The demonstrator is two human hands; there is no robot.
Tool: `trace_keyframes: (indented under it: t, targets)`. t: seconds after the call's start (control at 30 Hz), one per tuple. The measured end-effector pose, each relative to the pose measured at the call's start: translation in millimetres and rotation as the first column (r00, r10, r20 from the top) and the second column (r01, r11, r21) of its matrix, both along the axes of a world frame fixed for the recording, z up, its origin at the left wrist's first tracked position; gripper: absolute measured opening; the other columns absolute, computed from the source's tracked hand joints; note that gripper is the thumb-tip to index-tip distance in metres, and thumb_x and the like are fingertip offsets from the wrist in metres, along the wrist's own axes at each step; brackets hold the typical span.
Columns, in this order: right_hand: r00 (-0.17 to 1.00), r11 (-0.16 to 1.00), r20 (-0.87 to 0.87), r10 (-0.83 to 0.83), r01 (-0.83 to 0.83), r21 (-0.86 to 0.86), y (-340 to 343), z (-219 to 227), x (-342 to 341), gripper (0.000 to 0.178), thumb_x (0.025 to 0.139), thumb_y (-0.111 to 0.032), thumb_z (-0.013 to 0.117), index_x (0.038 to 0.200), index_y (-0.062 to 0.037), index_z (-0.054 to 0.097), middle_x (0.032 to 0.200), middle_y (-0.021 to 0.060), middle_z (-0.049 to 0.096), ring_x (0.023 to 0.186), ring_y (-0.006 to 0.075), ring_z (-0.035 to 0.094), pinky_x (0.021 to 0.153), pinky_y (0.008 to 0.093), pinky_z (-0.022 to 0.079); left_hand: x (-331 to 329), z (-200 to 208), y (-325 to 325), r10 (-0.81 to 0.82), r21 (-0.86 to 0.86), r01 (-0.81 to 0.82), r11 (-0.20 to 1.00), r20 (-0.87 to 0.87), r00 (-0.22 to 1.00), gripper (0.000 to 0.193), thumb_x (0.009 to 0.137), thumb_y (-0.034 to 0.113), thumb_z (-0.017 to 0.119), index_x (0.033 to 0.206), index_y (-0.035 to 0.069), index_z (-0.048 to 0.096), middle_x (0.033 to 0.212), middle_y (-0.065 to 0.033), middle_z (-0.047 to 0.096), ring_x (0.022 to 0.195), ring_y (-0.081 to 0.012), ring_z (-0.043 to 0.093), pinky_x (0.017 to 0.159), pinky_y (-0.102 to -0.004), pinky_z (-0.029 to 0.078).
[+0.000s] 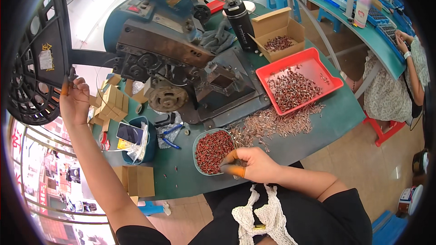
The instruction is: The person processes small wiring components by picking wires and metal terminals by hand, feeding them into a benchtop crimping machine to crimp them together, and sorting the components on the workbench.
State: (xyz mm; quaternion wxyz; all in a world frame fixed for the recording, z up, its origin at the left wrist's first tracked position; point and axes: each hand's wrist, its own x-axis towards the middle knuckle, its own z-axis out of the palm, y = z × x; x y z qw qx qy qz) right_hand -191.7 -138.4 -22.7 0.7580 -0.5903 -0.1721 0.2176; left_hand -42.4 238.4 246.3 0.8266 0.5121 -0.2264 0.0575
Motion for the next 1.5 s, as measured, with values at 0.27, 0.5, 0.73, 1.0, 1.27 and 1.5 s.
trace_keyframes:
  t: [0.27, 0.5, 0.73, 1.0, 1.27, 1.5]
  targets:
    - [0.958, 0.956, -0.116, -0.263, 0.275, 0.099, -25, 12, 16, 0.012, 0.088, -0.012, 0.066, 0.097, -0.0050, 0.064, 0.079, -0.0011, 0.064, 0.056, 0.0022, 0.049, 0.049, 0.0175, 0.038, -32, -3, -38, -0.099, 0.184, 0.084, 0.979, 0.075, 0.992, 0.031, 0.098, 0.014, 0.037, 0.116, -0.008, 0.051, 0.108, -0.0193, 0.055, 0.097, -0.0263, 0.052, 0.086, -0.0360, 0.047]
    - [0.943, 0.937, -0.032, -0.330, 0.331, 0.107, -29, 0, 27, 0.013, 0.088, -0.014, 0.066, 0.097, -0.0049, 0.064, 0.076, -0.0026, 0.063, 0.050, -0.0004, 0.042, 0.044, 0.0150, 0.030, -113, -172, -186, 0.054, 0.704, -0.228, 0.672, 0.261, 0.964, 0.033, 0.091, 0.022, 0.059, 0.115, 0.000, 0.058, 0.113, -0.0122, 0.060, 0.097, -0.0199, 0.060, 0.091, -0.0319, 0.045]
    - [0.958, 0.957, 0.001, -0.287, 0.287, 0.038, -24, 2, 17, 0.011, 0.087, -0.013, 0.066, 0.094, -0.0048, 0.064, 0.069, -0.0044, 0.059, 0.050, -0.0003, 0.043, 0.045, 0.0149, 0.031, -150, -232, -225, 0.272, 0.714, -0.195, 0.672, 0.006, 0.962, 0.029, 0.078, 0.004, 0.073, 0.106, 0.003, 0.064, 0.104, -0.0056, 0.057, 0.094, -0.0155, 0.059, 0.083, -0.0273, 0.048]
    - [0.967, 0.974, 0.113, -0.227, 0.222, 0.052, -38, 6, 16, 0.010, 0.087, -0.011, 0.066, 0.093, -0.0030, 0.064, 0.070, -0.0013, 0.062, 0.054, 0.0002, 0.048, 0.046, 0.0149, 0.033, -145, -246, -233, 0.244, 0.550, -0.222, 0.805, 0.034, 0.969, 0.020, 0.075, 0.000, 0.074, 0.094, 0.003, 0.069, 0.085, -0.0032, 0.060, 0.081, -0.0125, 0.058, 0.072, -0.0234, 0.047]
    - [0.728, 0.707, 0.676, -0.110, 0.536, -0.462, -100, -21, 5, 0.012, 0.080, -0.006, 0.070, 0.091, -0.0042, 0.068, 0.080, 0.0026, 0.063, 0.069, 0.0107, 0.056, 0.058, 0.0219, 0.042, -150, -265, -222, 0.293, 0.564, -0.281, 0.776, 0.073, 0.953, 0.019, 0.073, -0.002, 0.075, 0.087, 0.005, 0.065, 0.087, -0.0024, 0.060, 0.085, -0.0126, 0.055, 0.079, -0.0234, 0.042]
    - [0.732, 0.649, 0.676, -0.083, 0.555, -0.520, -90, -37, -10, 0.023, 0.070, -0.003, 0.076, 0.092, -0.0067, 0.070, 0.087, 0.0066, 0.061, 0.073, 0.0200, 0.060, 0.065, 0.0289, 0.049, -158, -280, -218, 0.219, 0.413, -0.163, 0.896, -0.092, 0.971, 0.022, 0.076, -0.005, 0.072, 0.093, 0.003, 0.060, 0.093, -0.0030, 0.059, 0.086, -0.0114, 0.054, 0.080, -0.0240, 0.043]
